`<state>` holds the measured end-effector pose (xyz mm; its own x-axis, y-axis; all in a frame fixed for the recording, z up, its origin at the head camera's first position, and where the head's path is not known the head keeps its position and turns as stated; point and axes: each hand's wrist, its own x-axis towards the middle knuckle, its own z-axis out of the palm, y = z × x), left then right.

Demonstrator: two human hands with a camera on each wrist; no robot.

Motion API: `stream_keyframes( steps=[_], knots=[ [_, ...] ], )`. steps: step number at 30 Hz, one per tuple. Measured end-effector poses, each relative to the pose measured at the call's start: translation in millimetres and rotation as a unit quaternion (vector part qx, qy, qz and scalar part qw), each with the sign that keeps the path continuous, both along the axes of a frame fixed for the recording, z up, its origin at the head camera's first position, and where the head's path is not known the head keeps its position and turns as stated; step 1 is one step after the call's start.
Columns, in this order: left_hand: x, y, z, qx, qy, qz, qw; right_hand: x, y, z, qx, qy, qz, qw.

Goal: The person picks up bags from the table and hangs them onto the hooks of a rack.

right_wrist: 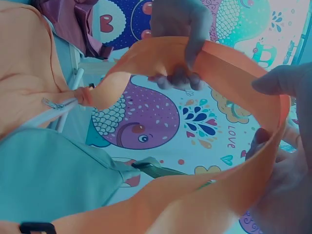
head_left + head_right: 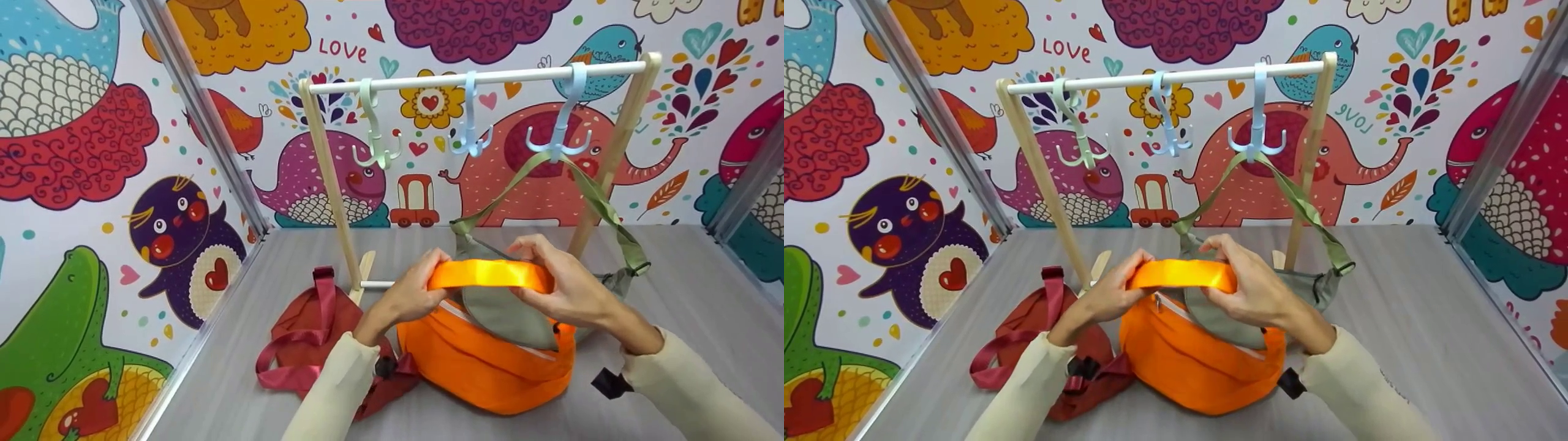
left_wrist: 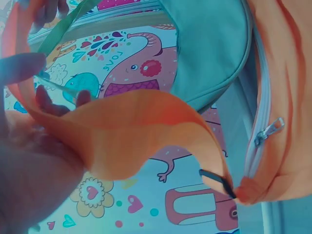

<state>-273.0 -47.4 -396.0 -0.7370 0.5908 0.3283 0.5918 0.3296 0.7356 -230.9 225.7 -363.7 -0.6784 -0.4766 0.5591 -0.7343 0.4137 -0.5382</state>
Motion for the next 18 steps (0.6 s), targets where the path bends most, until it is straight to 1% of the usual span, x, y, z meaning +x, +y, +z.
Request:
stream_keyframes(
  steps=[2, 5, 7, 10, 13, 18],
  knots=[
    [0.1, -0.7, 3.4, -0.008, 0.016, 0.009, 0.9998, 0.2, 2.1, 2.4, 0.001, 0.016, -0.002, 1.0],
    [0.1, -1.4, 8.6, -0.016, 0.029, 0.019, 0.9993, -0.1, 3.5, 4.5, -0.01, 0.048, 0.005, 0.999],
    [-0.2, -2.0, 11.9, -0.02, 0.043, 0.026, 0.9985, -1.5, 3.9, 5.2, -0.022, 0.072, 0.015, 0.997],
    [0.1, -4.0, 17.7, -0.026, 0.056, 0.032, 0.9976, -3.2, 5.0, 6.8, -0.034, 0.089, 0.034, 0.995],
    [0.4, -6.6, 24.8, -0.019, 0.07, 0.037, 0.9967, -2.9, 5.4, 9.8, -0.052, 0.085, 0.036, 0.994],
    [0.8, -9.9, 36.9, 0.009, 0.086, 0.048, 0.9951, 3.0, 4.4, 18.4, -0.104, 0.039, 0.023, 0.994]
  ],
)
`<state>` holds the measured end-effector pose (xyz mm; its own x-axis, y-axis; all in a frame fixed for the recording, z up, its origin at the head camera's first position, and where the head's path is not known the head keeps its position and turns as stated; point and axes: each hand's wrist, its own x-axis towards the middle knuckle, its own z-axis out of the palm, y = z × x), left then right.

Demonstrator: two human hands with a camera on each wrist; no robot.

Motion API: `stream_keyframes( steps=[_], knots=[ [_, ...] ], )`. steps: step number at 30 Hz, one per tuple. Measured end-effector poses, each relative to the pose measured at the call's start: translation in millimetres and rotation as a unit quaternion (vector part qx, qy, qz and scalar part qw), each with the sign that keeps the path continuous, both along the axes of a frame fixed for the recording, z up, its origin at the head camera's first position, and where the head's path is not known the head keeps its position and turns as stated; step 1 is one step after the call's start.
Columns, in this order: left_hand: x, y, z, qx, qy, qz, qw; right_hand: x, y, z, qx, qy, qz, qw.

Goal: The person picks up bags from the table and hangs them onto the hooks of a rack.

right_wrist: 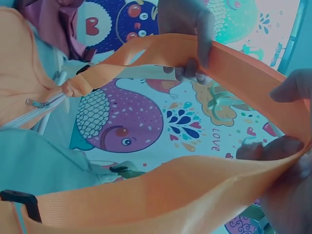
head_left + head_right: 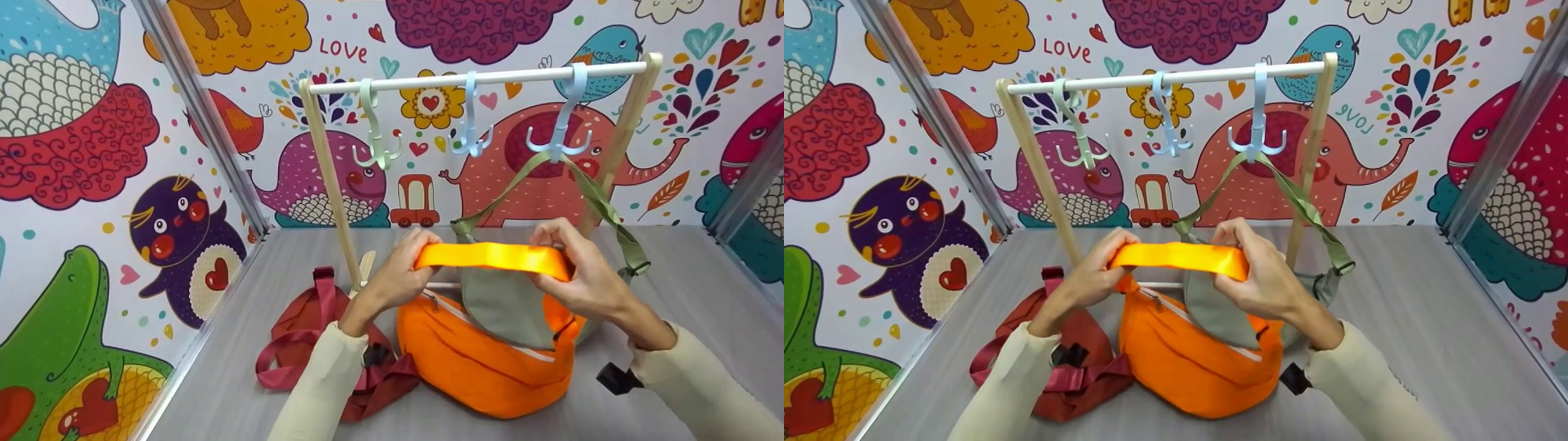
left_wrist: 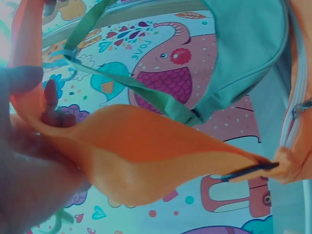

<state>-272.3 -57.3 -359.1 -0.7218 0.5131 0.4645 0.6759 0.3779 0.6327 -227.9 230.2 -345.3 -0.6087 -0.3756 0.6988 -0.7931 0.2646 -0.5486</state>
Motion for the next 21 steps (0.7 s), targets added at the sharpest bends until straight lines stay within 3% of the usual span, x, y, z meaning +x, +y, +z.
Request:
stream_keyframes(
  steps=[7, 16, 21],
  knots=[
    [2.5, -3.8, 12.6, 0.023, -0.003, 0.002, 0.9997, 9.1, -3.8, 13.5, -0.046, -0.049, 0.043, 0.997],
    [8.3, -1.9, 30.2, 0.085, 0.007, -0.02, 0.9961, 14.9, -5.5, 27.0, -0.086, -0.098, 0.162, 0.978],
    [11.9, 1.4, 38.6, 0.11, -0.001, -0.038, 0.9932, 16.6, -5.8, 32.0, -0.095, -0.113, 0.18, 0.973]
  ],
)
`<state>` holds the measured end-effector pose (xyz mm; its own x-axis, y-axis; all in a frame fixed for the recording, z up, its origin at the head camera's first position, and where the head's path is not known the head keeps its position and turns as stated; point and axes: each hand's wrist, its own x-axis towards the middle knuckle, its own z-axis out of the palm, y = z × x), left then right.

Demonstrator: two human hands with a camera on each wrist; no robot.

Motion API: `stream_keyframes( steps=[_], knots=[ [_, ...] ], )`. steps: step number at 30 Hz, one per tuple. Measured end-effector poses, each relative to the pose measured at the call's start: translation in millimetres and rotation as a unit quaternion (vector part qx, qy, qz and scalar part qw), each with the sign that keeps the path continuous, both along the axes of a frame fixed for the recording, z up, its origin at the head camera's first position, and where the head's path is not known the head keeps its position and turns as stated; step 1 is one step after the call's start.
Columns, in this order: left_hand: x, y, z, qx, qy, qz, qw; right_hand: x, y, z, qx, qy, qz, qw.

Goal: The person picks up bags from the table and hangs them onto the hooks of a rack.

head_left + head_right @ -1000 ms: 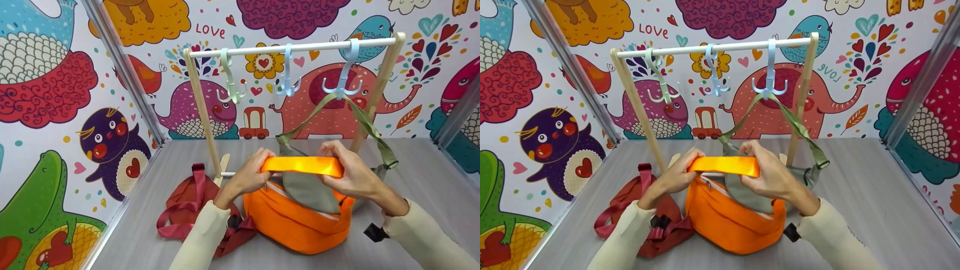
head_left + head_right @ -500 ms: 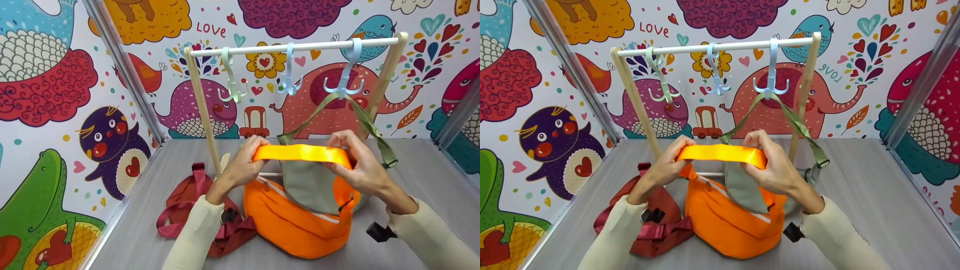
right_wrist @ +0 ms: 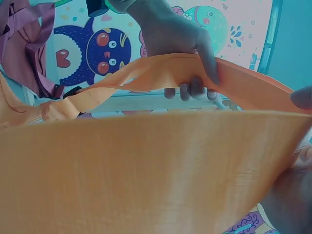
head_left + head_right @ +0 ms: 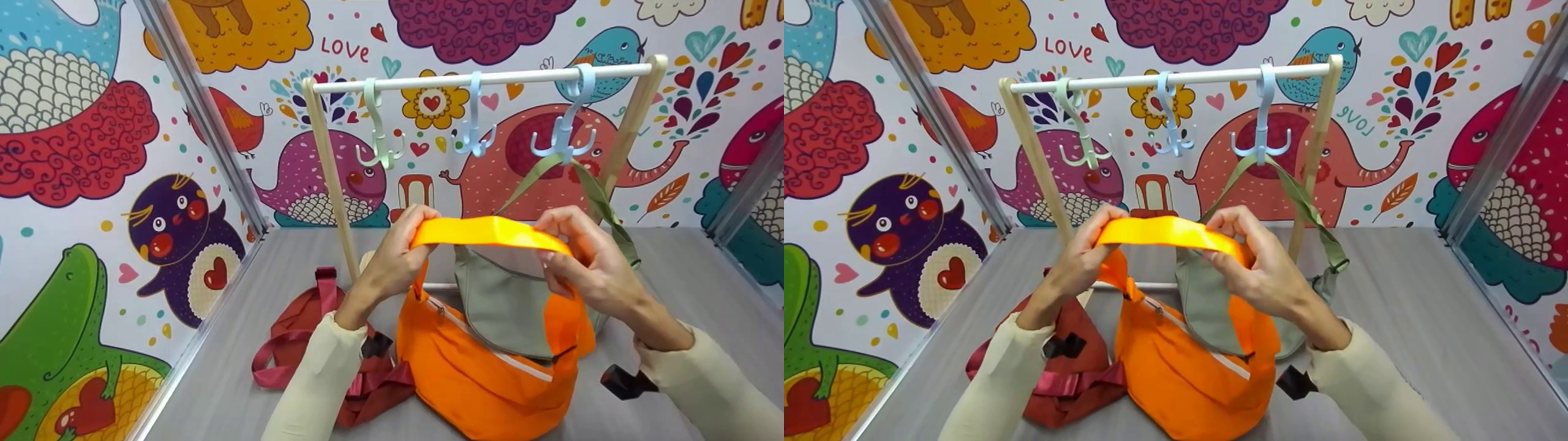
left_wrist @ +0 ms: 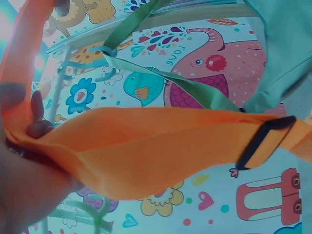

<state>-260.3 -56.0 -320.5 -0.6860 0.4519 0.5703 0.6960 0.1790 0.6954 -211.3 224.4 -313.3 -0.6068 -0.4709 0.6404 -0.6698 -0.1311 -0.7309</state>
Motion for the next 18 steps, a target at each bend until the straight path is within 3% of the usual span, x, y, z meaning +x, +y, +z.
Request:
stream_keyframes(
  steps=[12, 18],
  knots=[
    [5.2, 9.7, 22.1, 0.045, -0.001, -0.026, 0.9986, -0.5, -5.6, 7.3, -0.016, -0.047, 0.065, 0.997],
    [8.4, 17.8, 34.4, 0.056, -0.01, -0.03, 0.9979, -1.8, -8.5, 5.5, 0.002, -0.049, 0.059, 0.997]
  ],
)
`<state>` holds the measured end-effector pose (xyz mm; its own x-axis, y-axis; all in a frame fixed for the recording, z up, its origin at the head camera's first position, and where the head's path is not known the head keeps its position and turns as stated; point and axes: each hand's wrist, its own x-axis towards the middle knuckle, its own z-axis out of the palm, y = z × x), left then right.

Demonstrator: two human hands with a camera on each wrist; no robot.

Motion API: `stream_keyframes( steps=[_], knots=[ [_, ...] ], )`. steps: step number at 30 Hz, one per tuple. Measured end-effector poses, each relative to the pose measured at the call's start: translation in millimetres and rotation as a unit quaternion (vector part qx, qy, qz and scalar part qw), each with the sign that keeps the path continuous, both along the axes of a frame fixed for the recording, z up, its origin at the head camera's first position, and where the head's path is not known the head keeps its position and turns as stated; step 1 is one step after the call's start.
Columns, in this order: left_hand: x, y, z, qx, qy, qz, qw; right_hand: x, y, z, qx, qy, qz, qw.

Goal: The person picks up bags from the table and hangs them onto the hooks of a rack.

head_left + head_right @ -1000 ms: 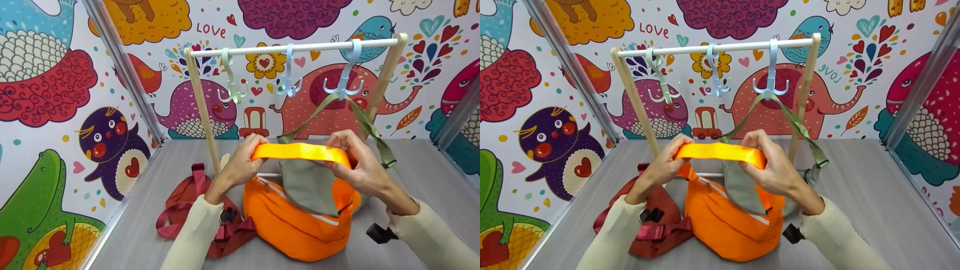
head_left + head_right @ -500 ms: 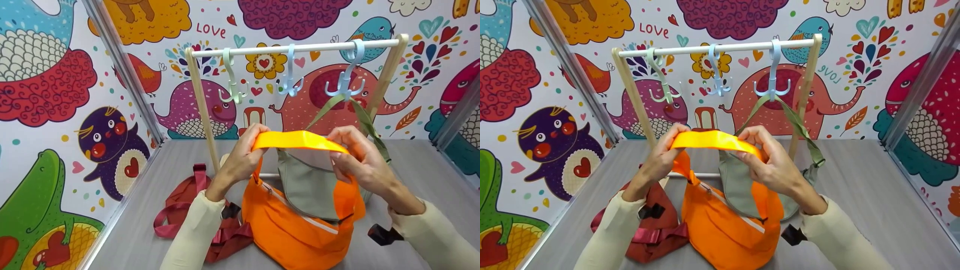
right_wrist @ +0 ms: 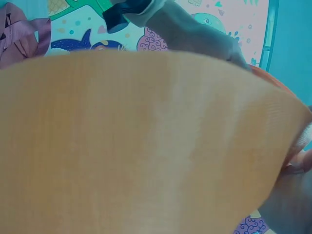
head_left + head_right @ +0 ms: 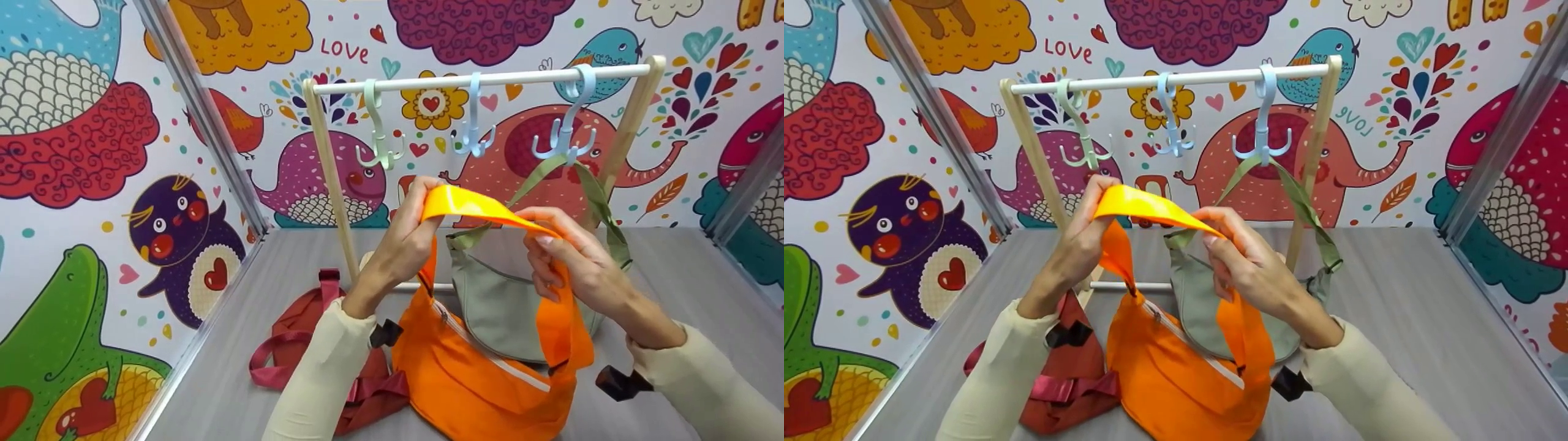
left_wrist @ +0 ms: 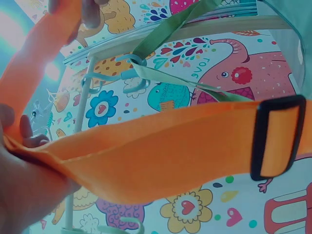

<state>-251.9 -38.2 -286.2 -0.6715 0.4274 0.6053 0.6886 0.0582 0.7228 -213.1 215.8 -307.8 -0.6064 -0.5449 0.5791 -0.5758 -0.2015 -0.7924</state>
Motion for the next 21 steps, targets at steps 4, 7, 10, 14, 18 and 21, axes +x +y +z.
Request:
stream_keyframes(
  steps=[4, 7, 10, 14, 18, 21],
  knots=[
    [2.4, 4.1, 5.8, -0.008, -0.004, 0.003, 1.0, -0.4, -0.4, -1.5, 0.01, 0.0, -0.008, 1.0],
    [3.9, 6.1, 9.2, -0.014, -0.001, 0.004, 0.9999, -1.2, -0.9, -4.6, 0.021, -0.003, -0.016, 1.0],
    [5.7, 8.1, 13.1, -0.012, 0.006, -0.002, 0.9999, -2.5, -2.1, -8.7, 0.047, 0.0, -0.032, 0.998],
    [7.9, 10.7, 19.4, 0.0, 0.018, -0.012, 0.9998, -3.9, -4.8, -12.8, 0.097, 0.007, -0.061, 0.993],
    [9.6, 12.1, 25.8, 0.007, 0.034, -0.012, 0.9993, -4.0, -6.7, -15.3, 0.133, -0.001, -0.073, 0.988],
    [10.7, 12.1, 30.4, 0.005, 0.039, -0.009, 0.9992, -3.5, -7.0, -16.8, 0.137, -0.001, -0.067, 0.988]
  ],
)
